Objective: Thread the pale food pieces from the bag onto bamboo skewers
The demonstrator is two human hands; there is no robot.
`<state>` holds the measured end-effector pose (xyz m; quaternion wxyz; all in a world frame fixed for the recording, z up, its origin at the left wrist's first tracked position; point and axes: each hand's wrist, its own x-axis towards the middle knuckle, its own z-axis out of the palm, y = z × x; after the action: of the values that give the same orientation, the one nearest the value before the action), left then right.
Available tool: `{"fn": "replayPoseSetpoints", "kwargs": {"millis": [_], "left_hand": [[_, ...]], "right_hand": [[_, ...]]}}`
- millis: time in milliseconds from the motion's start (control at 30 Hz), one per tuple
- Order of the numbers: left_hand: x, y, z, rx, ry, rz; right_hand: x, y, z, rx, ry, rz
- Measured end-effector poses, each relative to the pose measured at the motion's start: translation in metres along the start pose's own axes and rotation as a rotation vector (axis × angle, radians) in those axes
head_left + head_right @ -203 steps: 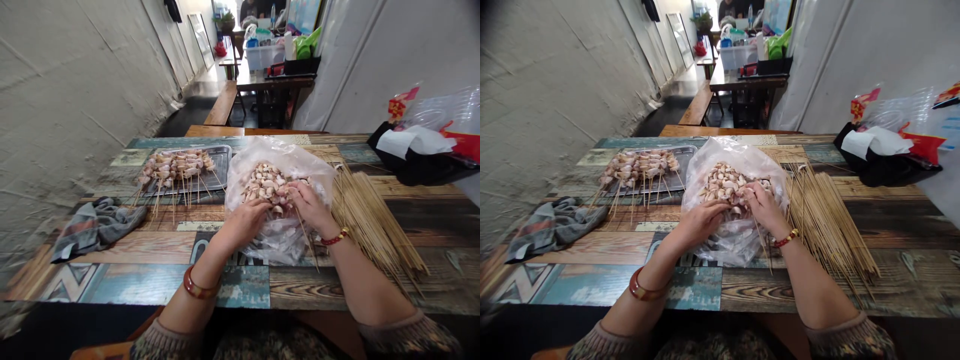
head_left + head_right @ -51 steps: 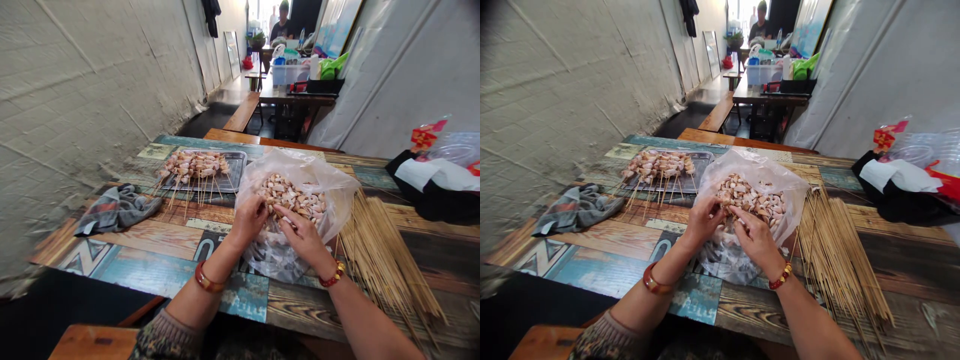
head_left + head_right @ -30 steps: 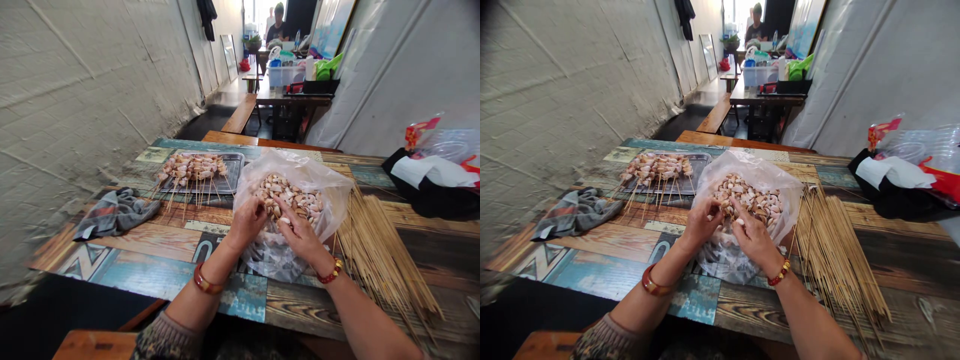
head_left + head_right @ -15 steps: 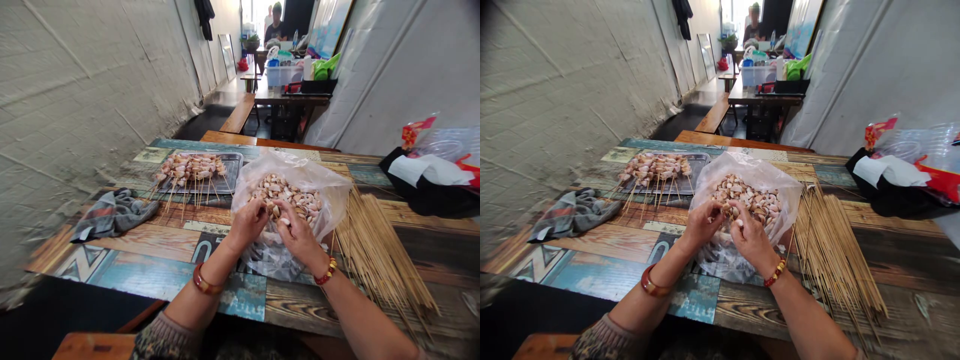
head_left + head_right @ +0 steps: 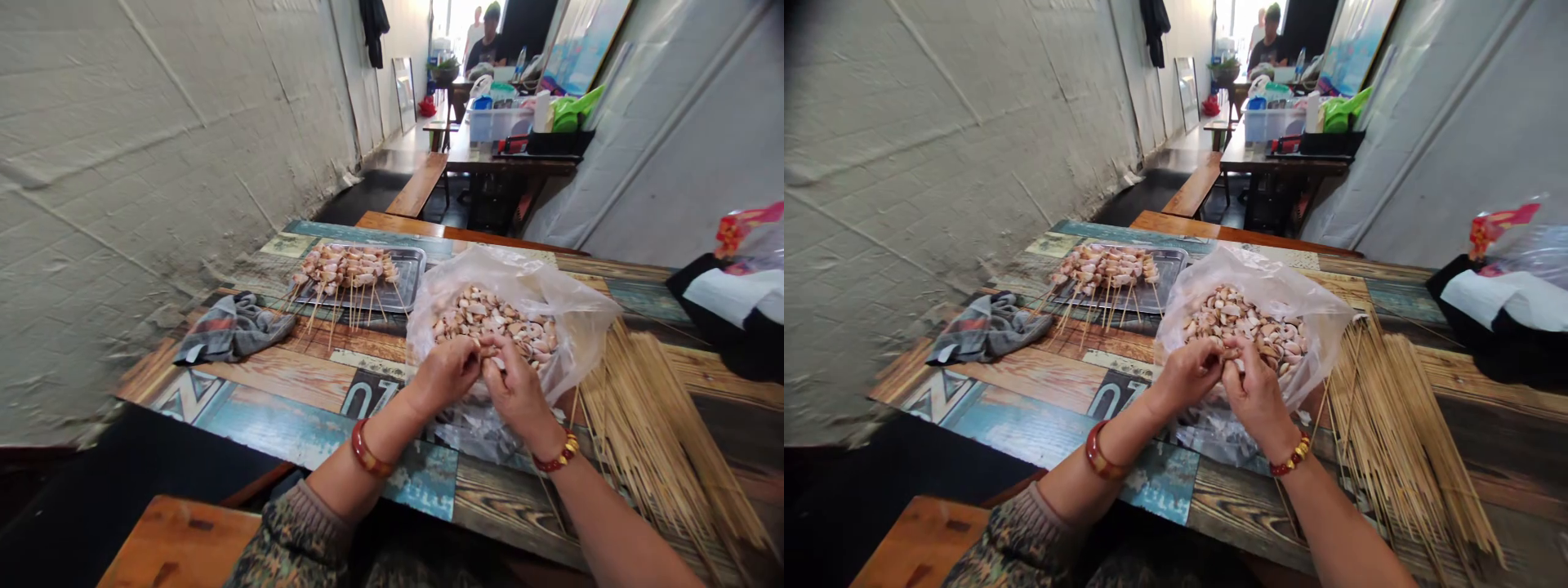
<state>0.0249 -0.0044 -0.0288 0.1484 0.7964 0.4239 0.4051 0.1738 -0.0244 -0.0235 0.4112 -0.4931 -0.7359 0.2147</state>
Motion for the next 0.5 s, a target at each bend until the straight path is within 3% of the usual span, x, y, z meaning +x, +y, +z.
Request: {"fn": "replayPoseSetpoints", "kwargs": {"millis": [167,333,500], "left_hand": [[0.003,-0.002,-0.006,-0.111,0.012,-0.031],[0.006,-0.012,-0.009,-0.261,0.131,-0.209],[0.009,-0.024,-0.006,-0.295,0.21,-0.293]], "right_hand": [[0.004,0.002,-0.002,0.061,0.014,0.004],[0.006,0.005,-0.007,0.087,0.039,0.052],[0.01,0.01,-0.017,0.047,0.103,0.109]]}}
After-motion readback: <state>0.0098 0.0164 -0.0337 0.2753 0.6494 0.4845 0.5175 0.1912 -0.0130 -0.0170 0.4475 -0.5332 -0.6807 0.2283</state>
